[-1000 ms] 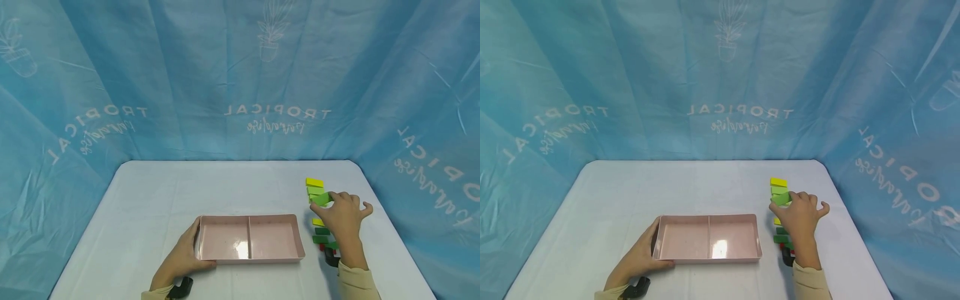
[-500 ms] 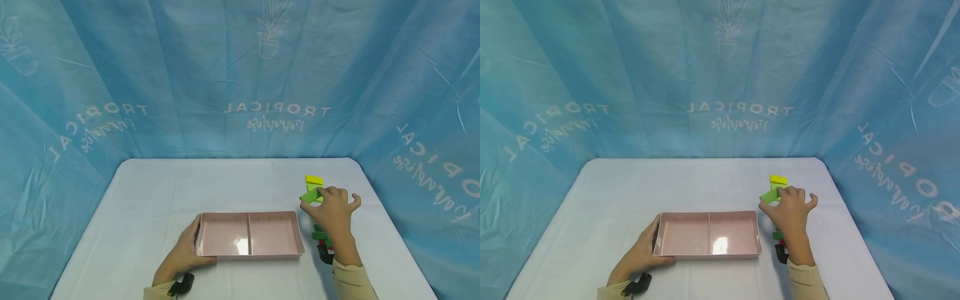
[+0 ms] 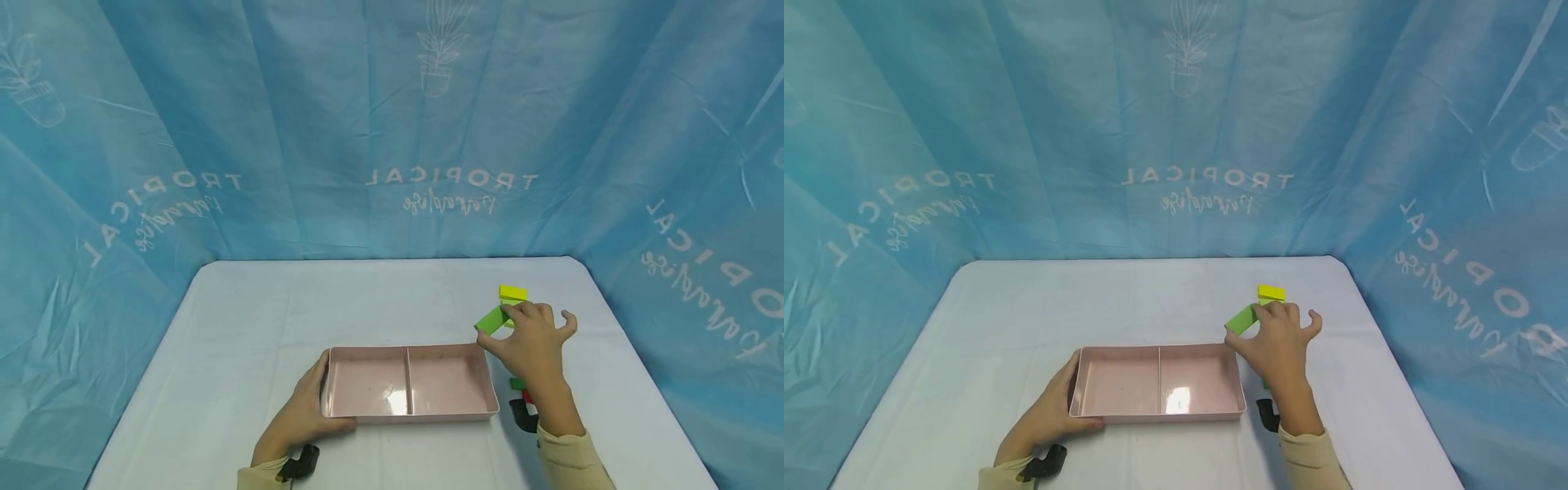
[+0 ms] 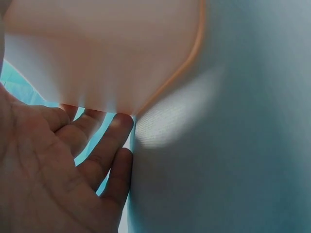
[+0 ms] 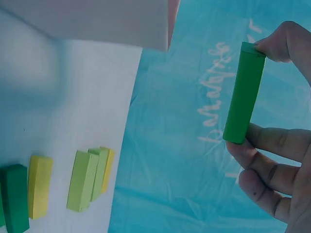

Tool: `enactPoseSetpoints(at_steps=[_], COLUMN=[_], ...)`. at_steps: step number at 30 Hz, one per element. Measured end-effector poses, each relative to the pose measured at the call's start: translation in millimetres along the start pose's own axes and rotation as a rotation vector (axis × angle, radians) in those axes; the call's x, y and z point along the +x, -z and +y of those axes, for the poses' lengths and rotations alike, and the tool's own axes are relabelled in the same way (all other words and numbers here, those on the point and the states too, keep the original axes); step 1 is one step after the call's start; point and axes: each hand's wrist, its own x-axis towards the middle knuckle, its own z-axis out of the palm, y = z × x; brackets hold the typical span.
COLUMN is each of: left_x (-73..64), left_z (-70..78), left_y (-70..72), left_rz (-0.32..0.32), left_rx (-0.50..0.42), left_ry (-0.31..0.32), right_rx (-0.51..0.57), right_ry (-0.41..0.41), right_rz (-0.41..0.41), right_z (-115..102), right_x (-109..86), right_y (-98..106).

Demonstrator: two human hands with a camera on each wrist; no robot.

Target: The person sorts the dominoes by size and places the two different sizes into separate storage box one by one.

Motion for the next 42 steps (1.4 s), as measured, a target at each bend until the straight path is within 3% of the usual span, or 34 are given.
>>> enactPoseSetpoints(at_steps=[12,22,35,42], left_x=[0.9,2.0,0.5,0.3], left_z=[0.0,-0.2,-0.2,0.1], left_y=[0.6,0.4,2.8,2.2], left_rz=[-0.011,-0.020,-0.019,-0.025], left_rx=[-0.014,-0.013,0.014,-0.005], left_ry=[-0.002,0.002,0.009,0.019], right_rx=[0.041,0.059,0.160,0.125], right_ry=[0.142,0.217,0.305,0.355], right_rz=[-0.008,-0.019,-0.029,-0.050], right_z=[-27,-41,-71,-85], right_x=[-18.1,-19.9,-29.4,-32.8], right_y=[-12,-20,-28,-36])
